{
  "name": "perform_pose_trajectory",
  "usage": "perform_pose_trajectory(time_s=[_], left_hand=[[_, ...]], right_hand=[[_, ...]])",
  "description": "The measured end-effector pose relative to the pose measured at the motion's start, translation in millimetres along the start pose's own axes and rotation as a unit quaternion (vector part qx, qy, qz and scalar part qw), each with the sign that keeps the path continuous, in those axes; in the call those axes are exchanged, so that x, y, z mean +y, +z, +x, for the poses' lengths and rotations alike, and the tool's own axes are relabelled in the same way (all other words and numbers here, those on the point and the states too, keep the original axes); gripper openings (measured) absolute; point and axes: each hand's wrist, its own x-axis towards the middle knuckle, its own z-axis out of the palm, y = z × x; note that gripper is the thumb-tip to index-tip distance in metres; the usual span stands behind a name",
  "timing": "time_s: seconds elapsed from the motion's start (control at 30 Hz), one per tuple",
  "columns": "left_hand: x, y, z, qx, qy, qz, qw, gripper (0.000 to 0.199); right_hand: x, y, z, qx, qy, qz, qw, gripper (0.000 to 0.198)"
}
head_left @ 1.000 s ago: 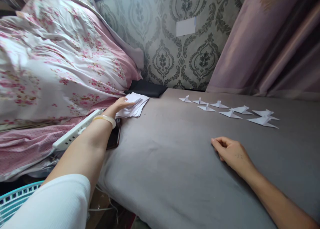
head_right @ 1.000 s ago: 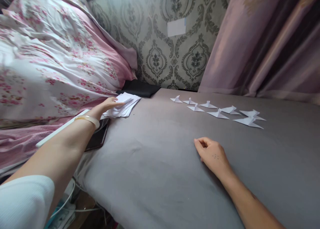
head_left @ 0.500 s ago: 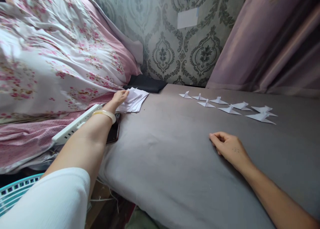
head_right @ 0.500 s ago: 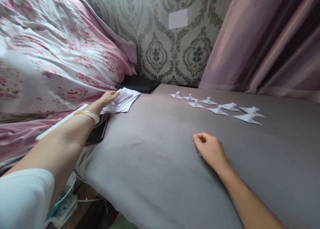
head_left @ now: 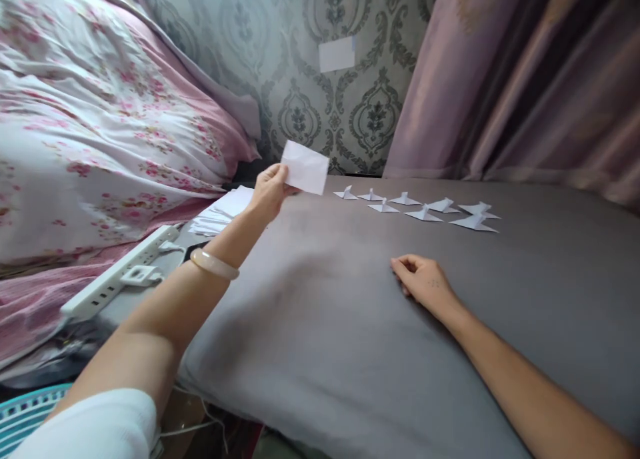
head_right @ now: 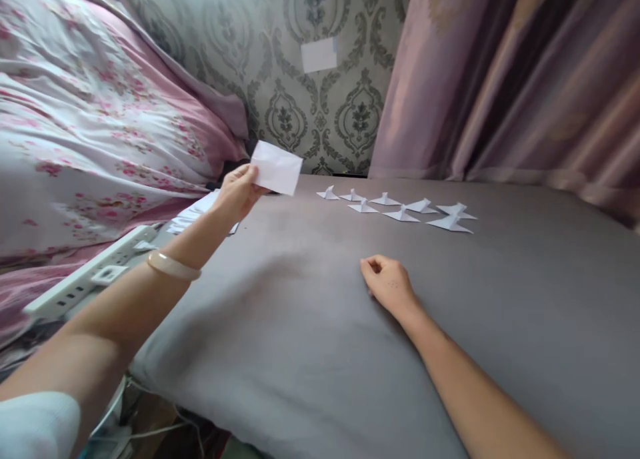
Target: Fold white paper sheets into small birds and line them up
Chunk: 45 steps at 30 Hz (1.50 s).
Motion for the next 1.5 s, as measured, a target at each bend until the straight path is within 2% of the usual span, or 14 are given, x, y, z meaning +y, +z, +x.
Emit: perform_pose_trajectory(time_s=[0.07,0.13,0.27,0.37,0.47,0.57,0.77,0.83,0.93,1.0,1.13,1.27,1.4,1.5], left_hand=[[-1.9,34.8,-23.9,-0.102,-0.056,-0.121,0.986,0.019],[-6.0,61.9,-49.2,-0.193,-0.113,-0.171,0.960,0.024],[-19.6,94.1,-87.3,-0.307,-0.187,-0.148,0.921,0.031],[-31.1,102.7,-100.6,-0.347,-0.221,-0.098,0.906,0.033],[-38.5,102.5,-105.7,-0.320,-0.247,-0.083,0.911,0.034],[-40.0,100.3,-109.0,-0.273,-0.289,-0.113,0.911,0.036],[-40.1,105.4,-116.9,-0.245,-0.333,-0.123,0.902,0.039],[-41.8,107.1,-118.1,-0.217,-0.319,-0.108,0.916,0.039],[-44.1,106.1,-117.5,-0.193,-0.295,-0.086,0.932,0.044],[-44.7,103.9,-116.3,-0.193,-0.289,-0.089,0.934,0.041],[-44.2,100.8,-113.9,-0.204,-0.285,-0.100,0.931,0.024],[-41.5,100.7,-113.5,-0.208,-0.291,-0.073,0.931,0.034],[-40.4,99.5,-115.6,-0.243,-0.254,0.032,0.936,0.042],[-40.9,97.1,-117.3,-0.200,-0.152,0.172,0.953,0.038]], right_hand=[[1.3,-1.0,-0.2,0.008,0.026,0.092,0.995,0.034],[2.2,-4.7,0.4,0.027,0.034,0.196,0.980,0.042],[3.6,-16.8,1.3,0.052,0.082,0.354,0.930,0.061],[4.4,-21.0,-1.1,0.026,0.080,0.350,0.933,0.058],[5.3,-18.3,-4.7,0.005,0.047,0.282,0.958,0.039],[6.8,-14.1,-6.5,0.004,0.029,0.264,0.964,0.032],[3.7,-13.6,-9.6,0.048,0.032,0.245,0.968,0.047],[0.9,-14.1,-11.6,0.053,0.022,0.214,0.975,0.055],[0.3,-14.3,-13.4,0.021,0.000,0.172,0.985,0.042],[3.2,-14.2,-13.5,-0.003,-0.020,0.140,0.990,0.034],[11.8,-13.9,-12.0,-0.022,-0.076,0.096,0.992,0.048],[17.2,-12.8,-9.2,0.011,-0.085,0.122,0.989,0.037],[16.6,-14.2,-7.6,0.045,-0.069,0.089,0.993,0.021],[13.3,-17.7,-9.5,0.043,-0.084,-0.002,0.996,0.017]])
